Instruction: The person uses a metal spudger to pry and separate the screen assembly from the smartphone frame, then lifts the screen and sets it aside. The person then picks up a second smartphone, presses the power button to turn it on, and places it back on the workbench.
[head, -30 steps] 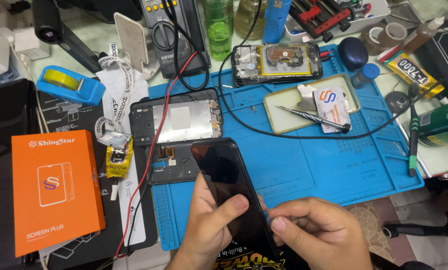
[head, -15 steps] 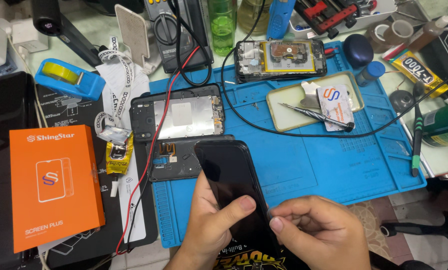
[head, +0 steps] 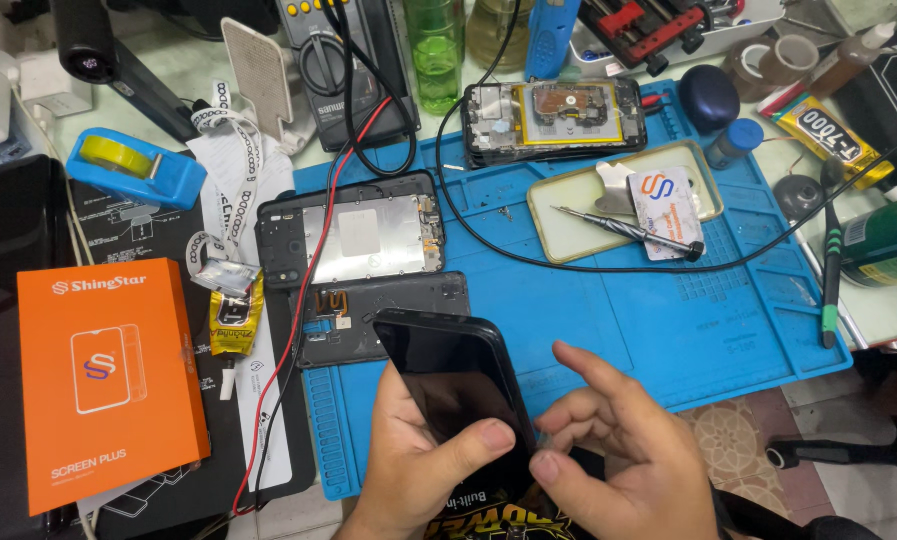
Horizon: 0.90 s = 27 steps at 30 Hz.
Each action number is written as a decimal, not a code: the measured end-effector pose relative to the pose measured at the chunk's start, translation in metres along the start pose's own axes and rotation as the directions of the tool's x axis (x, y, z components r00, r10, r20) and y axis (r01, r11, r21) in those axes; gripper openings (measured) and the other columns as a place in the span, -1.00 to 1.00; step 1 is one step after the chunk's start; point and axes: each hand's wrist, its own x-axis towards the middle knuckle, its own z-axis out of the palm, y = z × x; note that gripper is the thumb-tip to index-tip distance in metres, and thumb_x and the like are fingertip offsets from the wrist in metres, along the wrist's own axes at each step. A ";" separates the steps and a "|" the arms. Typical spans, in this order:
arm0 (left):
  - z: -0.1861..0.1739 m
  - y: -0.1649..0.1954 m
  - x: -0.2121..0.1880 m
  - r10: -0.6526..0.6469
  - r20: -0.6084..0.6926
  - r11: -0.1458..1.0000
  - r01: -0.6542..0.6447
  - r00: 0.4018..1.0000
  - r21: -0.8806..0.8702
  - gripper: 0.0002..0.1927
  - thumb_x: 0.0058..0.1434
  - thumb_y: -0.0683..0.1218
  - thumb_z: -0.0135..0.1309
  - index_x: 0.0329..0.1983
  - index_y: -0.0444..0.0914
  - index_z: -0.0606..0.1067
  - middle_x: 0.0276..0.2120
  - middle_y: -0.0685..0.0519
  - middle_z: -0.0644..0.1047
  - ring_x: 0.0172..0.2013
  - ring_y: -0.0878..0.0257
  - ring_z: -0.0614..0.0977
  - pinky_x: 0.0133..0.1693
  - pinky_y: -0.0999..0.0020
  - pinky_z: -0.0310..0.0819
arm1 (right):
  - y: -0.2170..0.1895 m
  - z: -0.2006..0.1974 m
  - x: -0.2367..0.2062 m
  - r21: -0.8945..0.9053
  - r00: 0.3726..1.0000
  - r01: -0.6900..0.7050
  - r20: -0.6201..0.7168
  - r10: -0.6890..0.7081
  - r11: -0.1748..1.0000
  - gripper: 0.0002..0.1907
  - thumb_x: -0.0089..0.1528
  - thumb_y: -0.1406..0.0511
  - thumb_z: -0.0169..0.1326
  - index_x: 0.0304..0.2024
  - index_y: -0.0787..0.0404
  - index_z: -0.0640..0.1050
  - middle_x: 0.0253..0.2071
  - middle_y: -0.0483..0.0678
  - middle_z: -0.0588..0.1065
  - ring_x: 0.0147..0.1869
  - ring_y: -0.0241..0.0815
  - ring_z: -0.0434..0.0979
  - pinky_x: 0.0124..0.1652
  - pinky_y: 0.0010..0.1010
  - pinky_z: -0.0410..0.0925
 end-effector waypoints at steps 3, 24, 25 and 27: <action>-0.002 0.000 0.001 0.034 -0.026 0.999 -0.035 0.999 -0.041 -0.37 0.13 -0.29 0.27 0.24 -0.38 0.27 -0.26 -0.10 0.60 -0.27 0.20 0.65 -0.19 0.31 0.55 | -0.005 0.002 -0.008 -0.082 0.994 0.105 -0.017 -0.107 0.991 -0.12 0.01 0.45 0.40 0.37 0.37 0.37 -0.01 0.08 0.52 -0.06 -0.25 0.63 0.03 -0.37 0.49; 0.007 -0.007 0.002 0.009 -0.141 0.999 -0.014 0.990 -0.032 -0.42 0.14 -0.34 0.22 0.22 -0.36 0.31 -0.22 -0.12 0.62 -0.22 0.17 0.66 -0.15 0.26 0.58 | -0.002 0.009 -0.008 -0.336 0.950 0.305 0.037 -0.311 0.891 -0.50 0.04 0.38 0.40 0.04 0.38 0.63 -0.04 0.05 0.58 0.01 -0.20 0.64 0.00 -0.42 0.49; 0.008 -0.007 0.003 0.025 -0.162 0.999 -0.030 0.986 -0.030 -0.41 0.14 -0.34 0.22 0.23 -0.36 0.31 -0.20 -0.12 0.61 -0.21 0.17 0.66 -0.13 0.25 0.58 | 0.000 0.007 -0.008 -0.339 0.952 0.301 0.052 -0.301 0.891 -0.48 0.06 0.36 0.40 0.07 0.37 0.62 -0.04 0.03 0.60 0.00 -0.24 0.65 0.00 -0.43 0.49; 0.011 -0.006 0.003 0.059 -0.198 0.994 -0.075 0.978 -0.076 -0.42 0.19 -0.33 0.17 0.28 -0.38 0.28 -0.05 -0.13 0.57 -0.07 0.16 0.62 0.00 0.21 0.52 | 0.006 0.006 -0.009 -0.342 0.968 0.249 0.051 -0.247 0.906 -0.47 0.05 0.37 0.41 0.06 0.38 0.61 -0.06 0.04 0.64 0.00 -0.25 0.67 0.00 -0.42 0.48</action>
